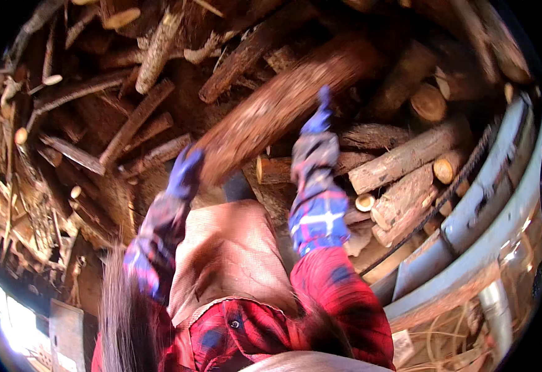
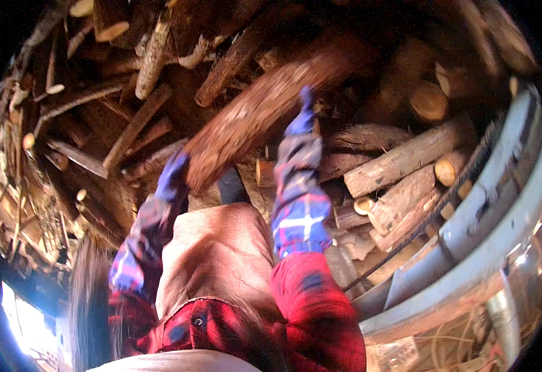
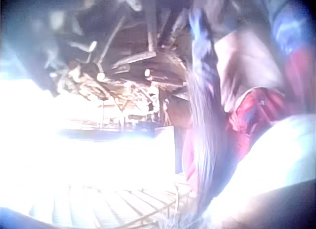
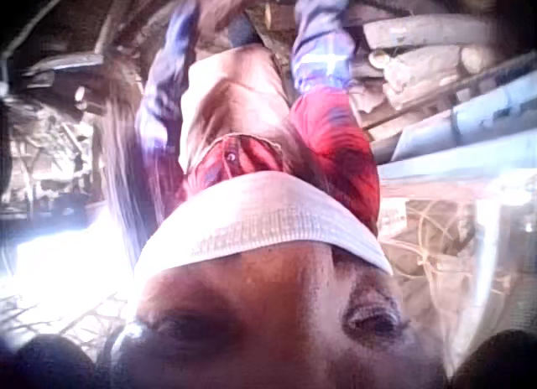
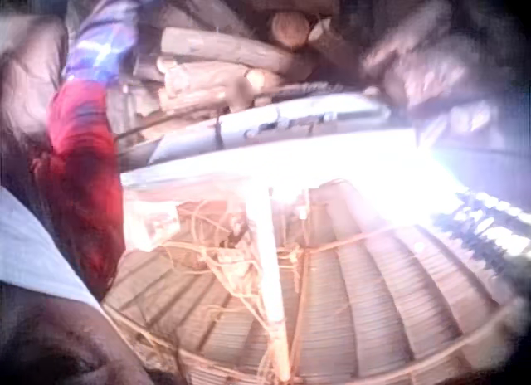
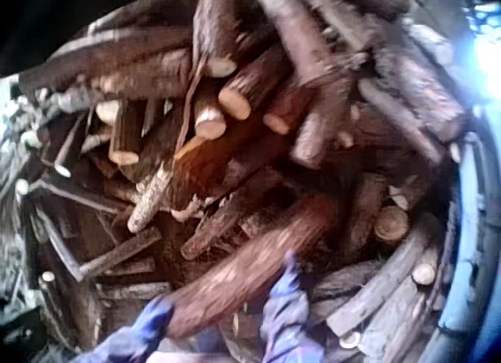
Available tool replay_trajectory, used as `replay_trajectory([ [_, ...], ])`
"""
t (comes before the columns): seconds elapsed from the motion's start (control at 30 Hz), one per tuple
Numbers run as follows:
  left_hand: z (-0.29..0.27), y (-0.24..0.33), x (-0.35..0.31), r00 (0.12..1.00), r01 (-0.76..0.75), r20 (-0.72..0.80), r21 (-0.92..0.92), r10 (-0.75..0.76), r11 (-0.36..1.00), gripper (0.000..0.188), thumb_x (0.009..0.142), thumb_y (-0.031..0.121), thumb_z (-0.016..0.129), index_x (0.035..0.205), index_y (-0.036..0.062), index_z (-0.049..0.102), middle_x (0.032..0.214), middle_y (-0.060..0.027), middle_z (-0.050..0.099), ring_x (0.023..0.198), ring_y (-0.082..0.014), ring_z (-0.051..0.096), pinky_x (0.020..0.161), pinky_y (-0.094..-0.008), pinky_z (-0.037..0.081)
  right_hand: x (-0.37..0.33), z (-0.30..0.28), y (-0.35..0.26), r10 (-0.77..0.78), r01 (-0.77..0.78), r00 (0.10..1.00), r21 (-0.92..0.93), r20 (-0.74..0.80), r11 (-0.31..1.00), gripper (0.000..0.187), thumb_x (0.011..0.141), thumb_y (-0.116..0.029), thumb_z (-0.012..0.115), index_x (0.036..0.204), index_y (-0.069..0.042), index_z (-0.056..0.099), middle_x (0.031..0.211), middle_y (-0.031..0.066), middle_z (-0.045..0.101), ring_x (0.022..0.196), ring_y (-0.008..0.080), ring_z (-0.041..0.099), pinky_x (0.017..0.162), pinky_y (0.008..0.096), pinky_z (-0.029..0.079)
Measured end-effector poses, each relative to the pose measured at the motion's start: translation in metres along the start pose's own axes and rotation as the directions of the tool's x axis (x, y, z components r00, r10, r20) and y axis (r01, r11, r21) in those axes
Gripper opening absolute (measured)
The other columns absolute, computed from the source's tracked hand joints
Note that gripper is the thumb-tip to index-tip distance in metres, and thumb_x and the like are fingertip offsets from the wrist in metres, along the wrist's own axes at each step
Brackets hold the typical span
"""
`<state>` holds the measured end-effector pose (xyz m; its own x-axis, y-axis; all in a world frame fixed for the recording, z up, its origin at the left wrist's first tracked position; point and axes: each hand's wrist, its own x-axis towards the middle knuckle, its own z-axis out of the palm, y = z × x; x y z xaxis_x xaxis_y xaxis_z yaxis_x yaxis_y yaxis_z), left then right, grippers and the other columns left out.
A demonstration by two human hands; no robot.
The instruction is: The person picks up logs from a pile and places them into a wood processing machine one by one.
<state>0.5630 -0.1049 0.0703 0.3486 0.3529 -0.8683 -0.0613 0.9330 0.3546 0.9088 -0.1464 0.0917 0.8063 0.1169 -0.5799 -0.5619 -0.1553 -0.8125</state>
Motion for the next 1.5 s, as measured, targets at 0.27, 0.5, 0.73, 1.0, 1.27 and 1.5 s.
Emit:
replay_trajectory([
  [0.27,-0.117,0.114,-0.267,0.997,0.05,0.065,0.023,-0.051,0.998,0.053,0.092,0.032,0.061,0.134,0.0012,0.052,0.132,-0.0153,0.06,0.123,-0.0316,0.056,0.106,-0.0451,0.044,-0.289,-0.068,0.05,0.186,-0.309,0.915,0.325,0.359,0.894,0.083,0.081,-0.039,0.08,0.148,-0.009,0.042,0.14,0.0092,0.055,0.127,0.0242,0.052,0.109,0.0395,0.041],
  [0.5,-0.069,0.155,-0.354,0.969,-0.018,0.243,0.211,-0.035,0.977,0.054,0.093,0.043,0.062,0.132,0.0064,0.058,0.128,-0.0125,0.063,0.116,-0.0317,0.061,0.101,-0.0469,0.05,-0.457,-0.165,-0.169,-0.267,0.105,0.887,0.399,0.376,0.911,0.099,0.071,-0.027,0.089,0.152,-0.007,0.036,0.141,0.0082,0.055,0.132,0.0249,0.047,0.116,0.0399,0.032],
  [0.73,0.055,0.12,-0.439,0.839,-0.065,0.467,0.599,-0.282,0.798,0.035,0.099,0.045,0.059,0.107,0.0114,0.066,0.118,-0.0083,0.064,0.109,-0.021,0.06,0.094,-0.0382,0.049,-0.544,-0.316,-0.234,-0.561,0.28,0.81,0.729,0.169,0.624,0.099,0.065,-0.016,0.09,0.148,-0.005,0.039,0.137,0.0099,0.058,0.128,0.0275,0.053,0.112,0.0442,0.038],
  [1.0,0.303,-0.118,-0.593,0.359,-0.18,0.602,0.795,-0.714,0.58,0.057,0.1,0.047,0.051,0.137,0.0032,0.052,0.126,-0.0105,0.062,0.11,-0.0229,0.062,0.096,-0.0396,0.05,-0.582,-0.61,-0.301,-0.402,0.736,0.568,0.226,-0.718,0.638,0.068,0.087,-0.039,0.075,0.14,-0.005,0.049,0.131,0.0078,0.06,0.118,0.0224,0.057,0.103,0.0374,0.045],
  [1.27,0.432,-0.307,-0.674,0.032,-0.075,0.683,0.73,-0.73,0.68,0.037,0.101,0.028,0.055,0.126,0.0011,0.049,0.119,-0.021,0.06,0.105,-0.0343,0.063,0.092,-0.0412,0.053,-0.626,-0.602,-0.25,-0.888,0.58,-0.106,-0.753,-0.447,0.31,0.058,0.085,-0.011,0.071,0.136,0.004,0.05,0.126,0.0209,0.062,0.115,0.0341,0.061,0.104,0.0436,0.044],
  [1.5,0.285,-0.076,-0.493,0.339,-0.119,0.763,0.616,-0.551,0.779,0.053,0.106,0.027,0.031,0.144,-0.0112,0.034,0.146,-0.0273,0.045,0.134,-0.0377,0.048,0.114,-0.0452,0.041,-0.601,-0.462,-0.144,-0.775,0.669,0.609,-0.415,-0.168,0.616,0.044,0.084,-0.012,0.073,0.125,-0.002,0.062,0.118,0.0182,0.068,0.104,0.0325,0.069,0.087,0.0396,0.057],
])
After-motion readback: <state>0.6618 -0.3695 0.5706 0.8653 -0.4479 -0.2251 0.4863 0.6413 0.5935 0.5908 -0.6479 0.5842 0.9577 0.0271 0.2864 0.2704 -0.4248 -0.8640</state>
